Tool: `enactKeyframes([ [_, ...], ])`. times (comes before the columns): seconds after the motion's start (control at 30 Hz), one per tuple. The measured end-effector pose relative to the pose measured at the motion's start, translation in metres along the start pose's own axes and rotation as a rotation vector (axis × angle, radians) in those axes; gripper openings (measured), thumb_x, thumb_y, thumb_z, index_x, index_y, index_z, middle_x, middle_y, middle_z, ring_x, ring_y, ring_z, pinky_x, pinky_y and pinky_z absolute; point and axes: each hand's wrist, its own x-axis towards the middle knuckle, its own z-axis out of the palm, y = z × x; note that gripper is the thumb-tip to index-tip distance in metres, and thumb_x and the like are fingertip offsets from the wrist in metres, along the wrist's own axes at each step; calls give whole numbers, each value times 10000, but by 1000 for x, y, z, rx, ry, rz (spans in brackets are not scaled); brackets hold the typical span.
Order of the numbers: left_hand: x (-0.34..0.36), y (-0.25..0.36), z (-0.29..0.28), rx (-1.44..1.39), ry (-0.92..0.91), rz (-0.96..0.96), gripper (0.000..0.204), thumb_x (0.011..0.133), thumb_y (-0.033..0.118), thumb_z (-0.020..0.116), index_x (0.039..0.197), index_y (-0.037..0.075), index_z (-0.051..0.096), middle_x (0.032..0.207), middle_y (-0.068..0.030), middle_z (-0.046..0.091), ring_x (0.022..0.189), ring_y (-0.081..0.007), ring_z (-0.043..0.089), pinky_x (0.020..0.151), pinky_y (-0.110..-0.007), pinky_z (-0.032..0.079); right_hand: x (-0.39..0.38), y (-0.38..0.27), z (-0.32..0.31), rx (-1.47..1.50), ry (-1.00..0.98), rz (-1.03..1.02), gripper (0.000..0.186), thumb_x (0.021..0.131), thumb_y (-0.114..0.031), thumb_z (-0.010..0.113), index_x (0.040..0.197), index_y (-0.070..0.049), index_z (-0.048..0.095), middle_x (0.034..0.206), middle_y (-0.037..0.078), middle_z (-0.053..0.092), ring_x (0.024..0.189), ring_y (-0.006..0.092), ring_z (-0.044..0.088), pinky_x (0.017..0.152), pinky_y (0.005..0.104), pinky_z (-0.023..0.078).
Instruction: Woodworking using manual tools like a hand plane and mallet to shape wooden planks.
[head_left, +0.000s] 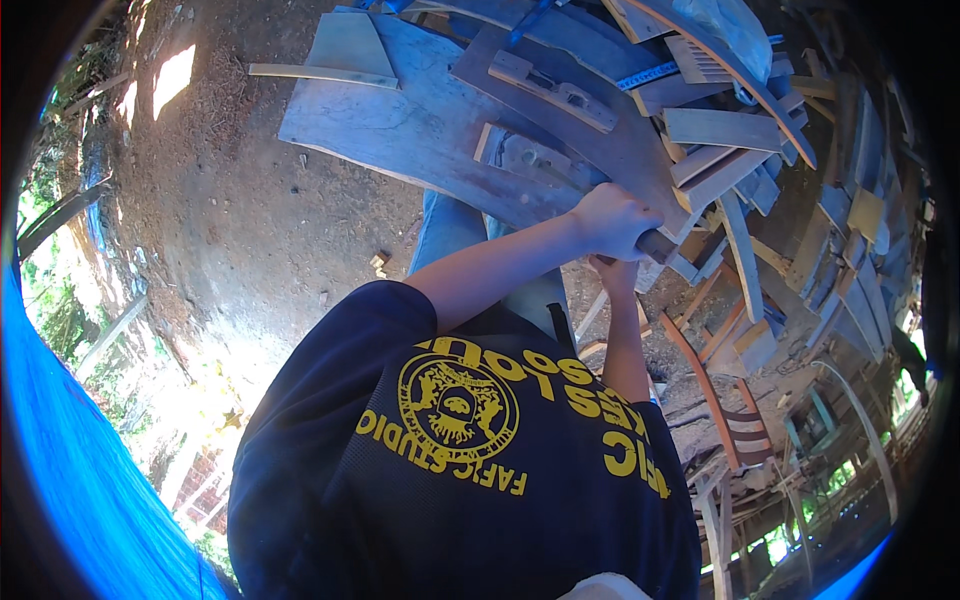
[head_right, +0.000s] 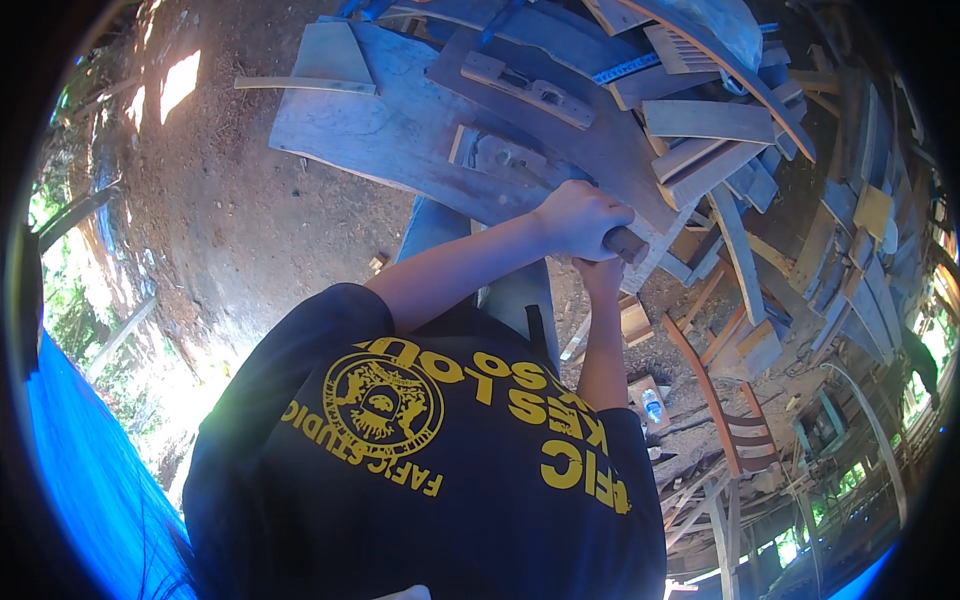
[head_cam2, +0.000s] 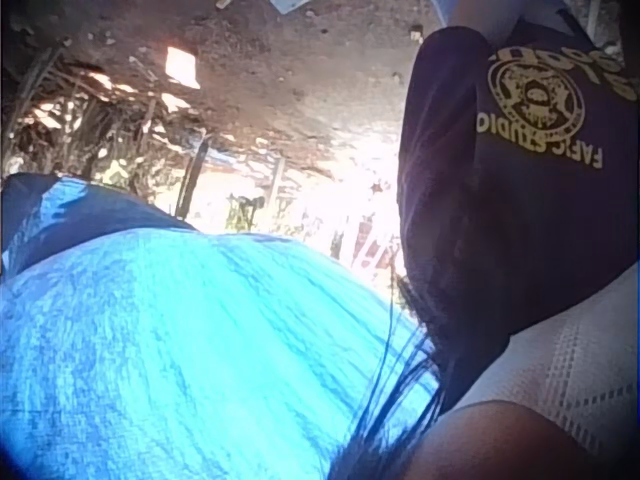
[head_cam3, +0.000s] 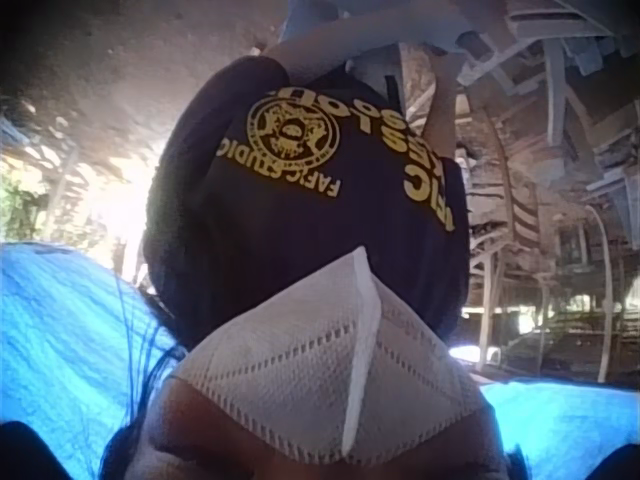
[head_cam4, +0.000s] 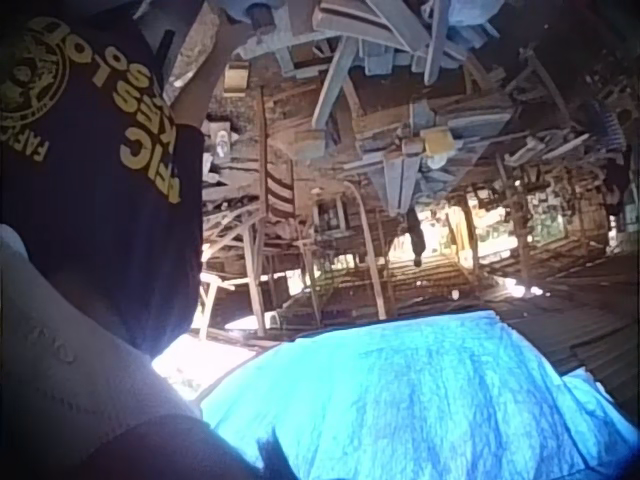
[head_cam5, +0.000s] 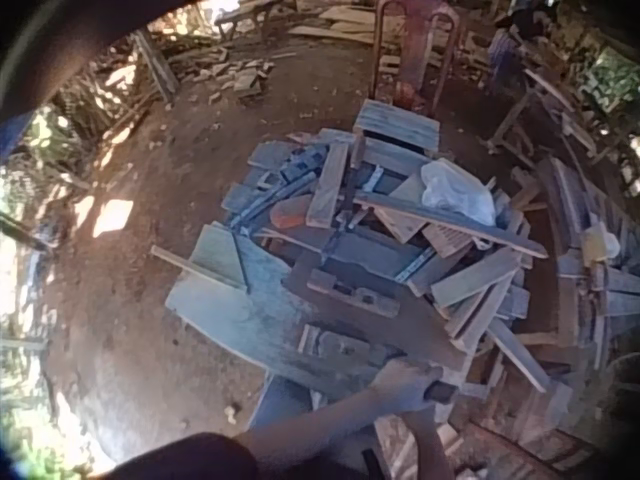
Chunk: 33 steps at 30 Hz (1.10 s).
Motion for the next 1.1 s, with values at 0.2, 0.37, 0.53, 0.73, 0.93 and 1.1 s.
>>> enactKeyframes([
  [0.2, 1, -3, -1, 32, 10, -10, 251, 628, 338, 743, 790, 185, 628, 647, 3, 606, 614, -215, 647, 572, -362, 522, 0, -18, -5, -16, -3, 11, 477, 635, -53, 823, 1060, -4, 611, 974, 102, 658, 902, 225, 660, 815, 360, 517],
  [0.37, 1, -4, 0, 8, 87, 9, 243, 618, 332, 744, 768, 182, 625, 644, 1, 612, 607, -215, 646, 559, -362, 517, -1, -14, -4, -73, 44, -5, 503, 615, -105, 837, 1058, -26, 611, 998, 122, 646, 952, 262, 638, 849, 393, 486],
  [0.53, 2, -4, 1, 10, 96, 13, 241, 620, 334, 745, 758, 182, 618, 637, 1, 611, 601, -219, 644, 557, -363, 516, -2, -10, -5, -113, 12, 44, 508, 615, -129, 845, 1055, -26, 611, 987, 128, 649, 960, 284, 633, 856, 394, 478],
  [0.73, 2, -1, 2, 2, 89, 6, 238, 625, 330, 743, 761, 188, 609, 628, 1, 601, 598, -222, 640, 555, -365, 512, 0, -11, -5, -17, -29, 32, 463, 645, -49, 827, 1048, -2, 605, 986, 96, 665, 892, 211, 667, 808, 348, 524],
  [0.93, 2, -2, 4, 11, 91, -3, 228, 632, 359, 736, 748, 197, 625, 615, -5, 603, 584, -227, 640, 543, -369, 516, 1, -13, -2, 38, -15, 33, 465, 657, 28, 805, 1070, 12, 591, 983, 85, 668, 906, 193, 679, 819, 335, 551],
  [1.1, 4, -3, 3, 6, 89, -3, 218, 640, 383, 730, 742, 208, 648, 612, -13, 613, 575, -232, 645, 544, -373, 524, 0, -10, -5, -71, 14, -61, 490, 673, -30, 795, 1106, 16, 571, 986, 109, 660, 864, 198, 672, 774, 345, 544],
])
